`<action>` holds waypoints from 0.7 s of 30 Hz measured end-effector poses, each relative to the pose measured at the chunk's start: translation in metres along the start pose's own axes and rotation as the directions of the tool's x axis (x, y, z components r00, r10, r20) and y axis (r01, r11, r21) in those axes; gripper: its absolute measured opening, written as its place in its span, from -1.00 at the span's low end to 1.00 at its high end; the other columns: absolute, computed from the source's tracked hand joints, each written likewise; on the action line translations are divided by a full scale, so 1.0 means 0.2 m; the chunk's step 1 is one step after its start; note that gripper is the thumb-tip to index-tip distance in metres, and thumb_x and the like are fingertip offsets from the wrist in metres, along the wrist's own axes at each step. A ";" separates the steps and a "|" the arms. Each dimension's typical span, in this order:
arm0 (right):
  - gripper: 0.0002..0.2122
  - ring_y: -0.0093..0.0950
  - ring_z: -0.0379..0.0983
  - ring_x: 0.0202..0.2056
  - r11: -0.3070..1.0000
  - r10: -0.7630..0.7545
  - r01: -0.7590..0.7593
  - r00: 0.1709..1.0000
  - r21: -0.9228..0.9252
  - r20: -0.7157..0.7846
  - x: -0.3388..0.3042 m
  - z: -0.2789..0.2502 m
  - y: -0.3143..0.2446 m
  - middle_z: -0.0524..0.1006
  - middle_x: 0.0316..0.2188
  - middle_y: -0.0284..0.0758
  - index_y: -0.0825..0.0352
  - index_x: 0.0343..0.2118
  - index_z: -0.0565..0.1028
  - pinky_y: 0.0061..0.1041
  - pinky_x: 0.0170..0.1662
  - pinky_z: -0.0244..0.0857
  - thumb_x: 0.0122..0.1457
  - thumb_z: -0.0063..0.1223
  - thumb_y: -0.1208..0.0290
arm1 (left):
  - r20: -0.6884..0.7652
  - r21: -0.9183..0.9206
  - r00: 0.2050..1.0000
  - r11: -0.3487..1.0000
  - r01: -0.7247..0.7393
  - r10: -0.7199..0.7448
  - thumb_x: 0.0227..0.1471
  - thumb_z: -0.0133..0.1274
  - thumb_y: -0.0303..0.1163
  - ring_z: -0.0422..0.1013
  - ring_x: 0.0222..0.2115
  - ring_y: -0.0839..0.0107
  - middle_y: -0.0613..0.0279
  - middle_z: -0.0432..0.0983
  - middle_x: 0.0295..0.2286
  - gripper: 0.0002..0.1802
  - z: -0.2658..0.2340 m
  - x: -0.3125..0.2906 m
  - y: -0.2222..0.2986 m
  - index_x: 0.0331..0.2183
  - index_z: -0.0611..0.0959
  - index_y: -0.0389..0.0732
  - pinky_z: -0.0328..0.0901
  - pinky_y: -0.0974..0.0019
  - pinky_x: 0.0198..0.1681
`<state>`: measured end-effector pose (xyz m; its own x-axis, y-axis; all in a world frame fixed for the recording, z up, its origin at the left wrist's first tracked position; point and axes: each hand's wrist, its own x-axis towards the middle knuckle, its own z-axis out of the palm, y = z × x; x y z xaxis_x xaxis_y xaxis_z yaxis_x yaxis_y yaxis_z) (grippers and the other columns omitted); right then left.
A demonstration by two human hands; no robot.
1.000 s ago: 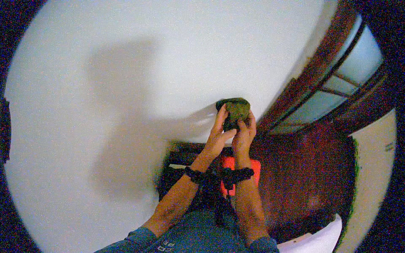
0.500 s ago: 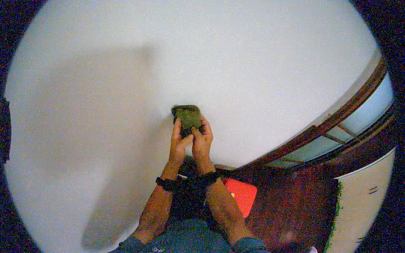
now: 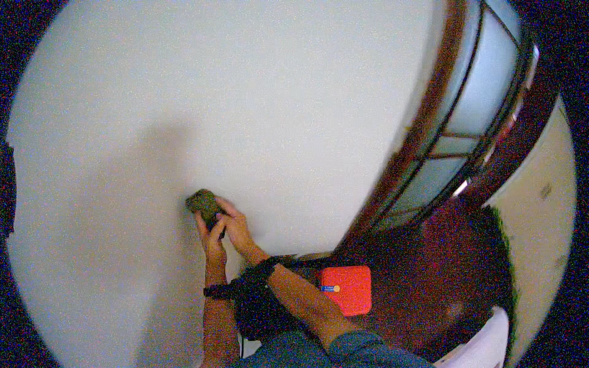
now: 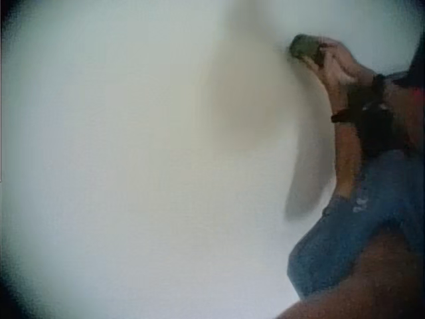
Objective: The person wipes a white wall, a dark wooden door frame, and a frosted glass door panel using a green cloth.
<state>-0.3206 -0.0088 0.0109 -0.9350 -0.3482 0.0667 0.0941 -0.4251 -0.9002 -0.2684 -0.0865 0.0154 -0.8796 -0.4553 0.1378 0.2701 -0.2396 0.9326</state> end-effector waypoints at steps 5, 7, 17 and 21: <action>-0.50 -0.43 0.41 0.18 0.995 -0.095 0.098 0.988 0.015 -0.125 -0.81 0.12 0.84 0.47 0.24 -0.22 0.40 0.35 0.35 -0.46 0.24 0.29 0.34 -0.08 0.58 | 0.025 0.143 0.998 0.988 0.057 -0.061 0.14 0.23 -0.35 0.11 0.34 0.08 0.04 0.02 0.33 0.03 -0.72 -0.76 -0.43 0.45 0.02 -0.26 0.13 0.05 0.36; -0.50 -0.43 0.40 0.19 0.990 -0.113 0.122 0.987 0.070 -0.111 -0.84 0.25 0.80 0.46 0.24 -0.21 0.40 0.35 0.34 -0.46 0.26 0.28 0.33 -0.08 0.59 | 0.059 0.135 0.998 0.991 -0.004 -0.004 0.14 0.25 -0.32 0.09 0.34 0.08 0.04 -0.01 0.34 0.04 -0.83 -0.76 -0.37 0.45 0.02 -0.27 0.13 0.03 0.36; -0.40 -0.35 0.23 0.33 0.938 -0.300 0.341 0.891 0.067 -0.341 -1.08 0.27 0.87 0.28 0.36 -0.16 0.37 0.44 0.17 -0.39 0.40 0.08 0.32 -0.11 0.60 | 0.338 0.234 0.941 0.969 -0.080 -0.003 0.20 0.15 -0.20 -0.22 0.45 -0.01 -0.13 -0.18 0.43 0.00 -0.90 -0.91 -0.42 0.45 0.01 -0.29 -0.16 -0.01 0.46; -0.46 -0.33 0.29 0.30 0.883 -0.394 0.468 0.773 0.027 -0.498 -1.02 0.18 0.74 0.34 0.34 -0.17 0.38 0.38 0.28 -0.40 0.38 0.11 0.32 -0.04 0.52 | 0.546 0.373 0.838 0.895 -0.245 0.001 0.26 0.05 -0.06 -0.34 0.45 -0.06 -0.20 -0.23 0.43 -0.02 -0.73 -0.78 -0.42 0.45 -0.02 -0.29 -0.27 0.01 0.48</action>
<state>-0.1032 -0.0311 -0.1203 -0.9297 0.3144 0.1918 -0.3449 -0.5610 -0.7525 -0.0964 -0.1210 -0.1337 -0.9503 0.0869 0.2990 0.3110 0.2172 0.9252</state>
